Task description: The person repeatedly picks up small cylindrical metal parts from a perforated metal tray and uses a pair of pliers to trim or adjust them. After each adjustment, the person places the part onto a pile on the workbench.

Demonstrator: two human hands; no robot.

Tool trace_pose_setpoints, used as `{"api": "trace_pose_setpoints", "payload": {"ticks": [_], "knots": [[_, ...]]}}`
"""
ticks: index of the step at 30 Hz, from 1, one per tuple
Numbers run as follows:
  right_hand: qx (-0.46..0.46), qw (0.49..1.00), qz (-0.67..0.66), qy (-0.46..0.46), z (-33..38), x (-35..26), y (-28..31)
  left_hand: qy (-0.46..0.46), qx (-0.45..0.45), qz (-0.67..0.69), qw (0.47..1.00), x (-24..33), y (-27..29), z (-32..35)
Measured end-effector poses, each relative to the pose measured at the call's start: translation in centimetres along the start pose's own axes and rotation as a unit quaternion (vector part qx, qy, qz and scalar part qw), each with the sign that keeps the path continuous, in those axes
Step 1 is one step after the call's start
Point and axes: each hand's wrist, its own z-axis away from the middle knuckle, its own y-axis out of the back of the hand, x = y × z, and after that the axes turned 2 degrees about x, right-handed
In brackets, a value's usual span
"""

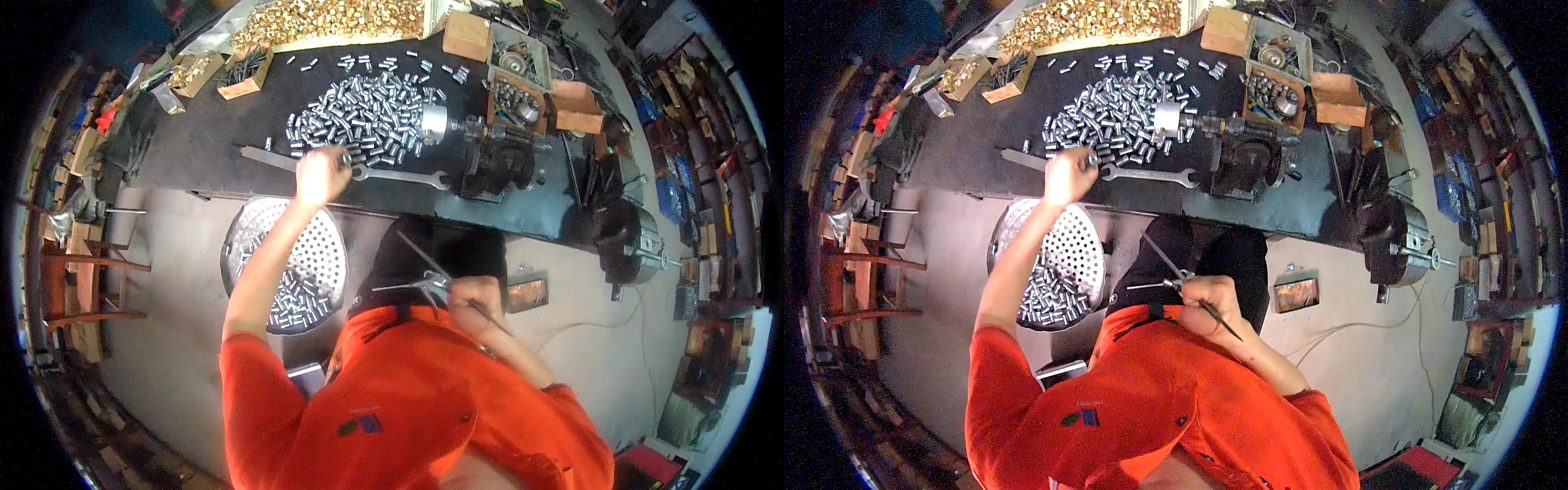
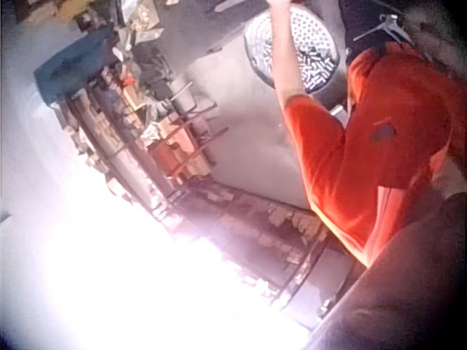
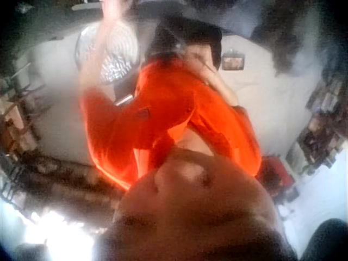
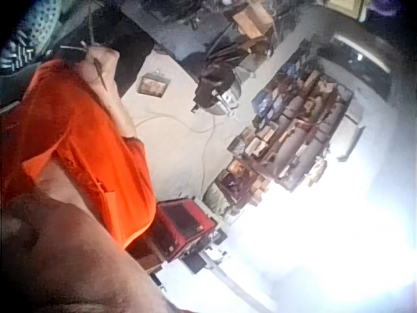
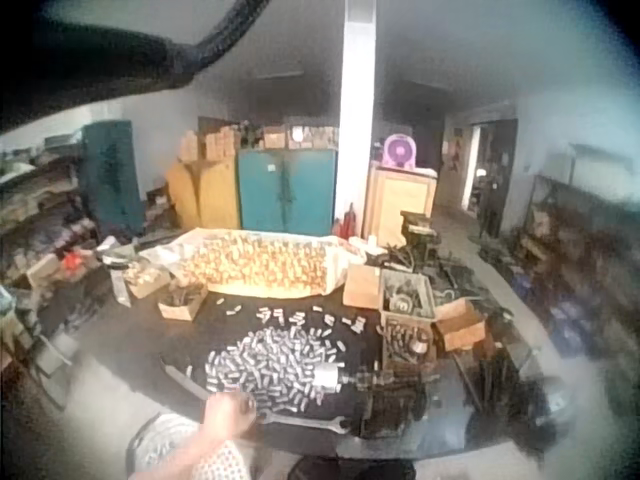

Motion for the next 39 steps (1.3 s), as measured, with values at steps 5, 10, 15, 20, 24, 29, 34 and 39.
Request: {"api": "trace_pose_setpoints", "payload": {"ticks": [5, 10, 15, 20, 24, 29, 34, 39], "knots": [[-0.011, 1.0, -0.014, -0.005, 0.3, 0.8, -1.2, 0.038, 0.119, 0.102, 0.987, -4.2, 0.6, -7.5], [-0.016, 0.999, -0.016, -0.024, 0.7, 0.6, -0.8, 0.109, 0.073, 0.211, 0.969, -3.8, 3.6, -2.6], [-0.007, 1.0, 0.017, -0.023, 1.4, 1.0, -1.4, 0.129, -0.039, 0.044, 0.99, -9.0, 4.2, 10.8], [-0.025, 0.999, 0.003, -0.038, 1.2, 1.4, -2.0, 0.283, -0.254, -0.083, 0.921, -12.3, -0.1, 21.8], [-0.054, 0.998, -0.002, -0.039, 0.6, 1.0, -1.7, 0.336, -0.275, -0.151, 0.888, -12.7, -4.9, 24.9], [-0.051, 0.998, 0.002, -0.041, 1.5, 1.8, -1.6, 0.245, -0.248, -0.175, 0.921, -13.4, -8.6, 25.3], [-0.047, 0.998, 0.03, -0.032, 1.9, 2.0, -1.6, 0.265, -0.356, -0.21, 0.871, -10.6, -7.2, 22.4], [-0.055, 0.997, 0.005, -0.062, 1.8, 1.7, -1.6, 0.296, -0.393, -0.216, 0.843, -9.4, -6.7, 21.2]]}}
